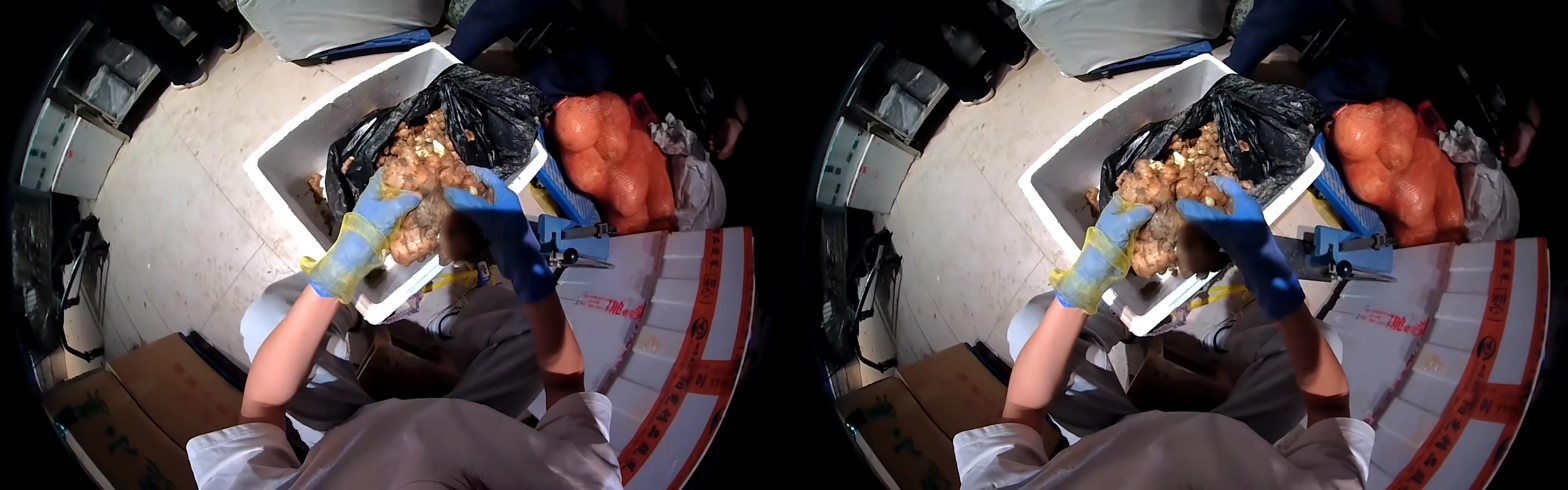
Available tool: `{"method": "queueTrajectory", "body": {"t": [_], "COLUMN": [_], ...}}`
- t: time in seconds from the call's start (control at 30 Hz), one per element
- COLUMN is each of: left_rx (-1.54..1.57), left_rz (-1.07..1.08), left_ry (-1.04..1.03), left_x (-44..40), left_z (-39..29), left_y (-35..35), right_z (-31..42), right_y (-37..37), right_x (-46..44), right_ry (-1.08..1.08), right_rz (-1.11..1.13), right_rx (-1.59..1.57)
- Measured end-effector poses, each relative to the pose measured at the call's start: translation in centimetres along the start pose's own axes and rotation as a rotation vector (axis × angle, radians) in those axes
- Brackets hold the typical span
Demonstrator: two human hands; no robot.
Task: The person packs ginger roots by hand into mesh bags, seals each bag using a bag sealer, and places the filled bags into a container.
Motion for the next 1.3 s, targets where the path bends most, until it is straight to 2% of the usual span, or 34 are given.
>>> {"method": "queueTrajectory", "body": {"t": [0.07, 0.13, 0.17, 0.2, 0.23, 0.27, 0.33, 0.37, 0.4, 0.47, 0.5, 0.53, 0.57, 0.6, 0.63, 0.73, 0.8, 0.87, 1.0, 1.07, 1.1, 1.17, 1.2, 1.27, 1.3], "left_rx": [-0.004, 0.056, 0.043, 0.031, -0.166, -0.162, -0.358, -0.421, -0.668, -0.849, -1.04, -1.033, -0.939, -0.892, -0.845, -1.163, -1.029, -0.994, -1.133, -1.353, -1.453, -1.516, -1.454, -1.084, -0.813], "left_rz": [0.0, -0.059, -0.006, 0.045, 0.08, 0.073, 0.268, 0.249, 0.318, 0.598, 0.811, 0.807, 0.919, 0.973, 1.027, 0.932, 0.962, 1.01, 1.097, 1.141, 1.155, 1.164, 1.156, 1.126, 1.044], "left_ry": [-0.048, 0.011, 0.1, 0.189, 0.269, 0.281, 0.378, 0.494, 0.36, 0.188, 0.055, 0.065, 0.085, 0.102, 0.122, 0.407, 0.331, 0.325, 0.214, 0.056, -0.028, -0.095, -0.067, 0.252, 0.252], "left_x": [0.2, 0.7, 0.7, 0.9, 1.3, 1.6, 2.8, 3.5, 3.3, 4.5, 5.6, 5.8, 6.7, 7.3, 8.0, 8.0, 8.2, 8.2, 7.8, 7.4, 7.3, 7.0, 7.0, 7.0, 6.8], "left_z": [-0.2, 0.4, 1.0, 1.8, 2.6, 3.1, 5.3, 6.9, 8.2, 9.8, 10.9, 12.9, 15.9, 16.5, 17.1, 15.5, 19.6, 19.0, 16.0, 13.7, 12.6, 11.5, 11.2, 12.8, 11.7], "left_y": [-0.1, 0.1, -0.3, -0.5, -0.4, -0.1, -1.0, -0.6, -0.4, -1.2, -2.5, -1.5, -0.6, -0.8, -0.9, -2.4, 0.0, -0.7, -3.4, -5.4, -6.2, -6.7, -6.7, -3.8, -3.5], "right_z": [-0.7, -1.1, -1.4, -2.7, -4.6, -5.7, -5.5, -6.9, -8.4, -9.2, -7.0, -5.0, -4.4, -7.7, -7.7, -8.0, -7.5, -8.1, -8.1, -7.5, -7.5, -8.0, -8.2, -8.6, -8.5], "right_y": [0.4, 0.5, 0.9, 1.9, 2.8, 3.5, 5.1, 5.5, 5.8, 3.5, 0.8, -1.9, -3.6, -4.7, -5.6, -7.4, -7.7, -7.6, -6.6, -3.7, -3.5, -0.7, -0.4, -0.7, -0.2], "right_x": [0.9, 2.0, 2.6, 2.6, 2.4, 2.3, 1.9, 1.4, 1.2, 1.4, 2.2, 3.2, 4.6, 4.2, 4.8, 5.7, 6.0, 6.2, 5.3, 3.3, 3.2, 2.4, 2.3, 2.3, 2.2], "right_ry": [-0.031, 0.003, 0.05, 0.037, 0.014, -0.008, -0.136, -0.194, -0.252, -0.124, -0.016, 0.099, 0.492, -0.054, -0.043, 0.025, 0.08, -0.04, 0.011, 0.009, 0.009, -0.059, -0.057, -0.06, -0.058], "right_rz": [-0.02, 0.071, 0.088, 0.094, 0.144, 0.188, 0.133, 0.132, 0.131, 0.242, 0.409, 0.576, 0.69, 0.718, 0.772, 0.852, 0.885, 0.935, 0.868, 0.515, 0.514, 0.198, 0.194, 0.26, 0.26], "right_rx": [0.005, 0.097, 0.271, 0.273, 0.045, -0.187, -0.138, -0.197, -0.255, -0.355, -0.128, 0.098, 0.325, 0.079, -0.035, -0.19, -0.223, -0.133, -0.206, -0.125, -0.127, -0.546, -0.544, -0.292, -0.292]}}
Point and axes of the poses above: each hand's wrist, its own x-axis away from the middle knuckle, its own y-axis out of the back of the hand, z = x × y, the point moved 8 cm from there along -x, towards the middle knuckle
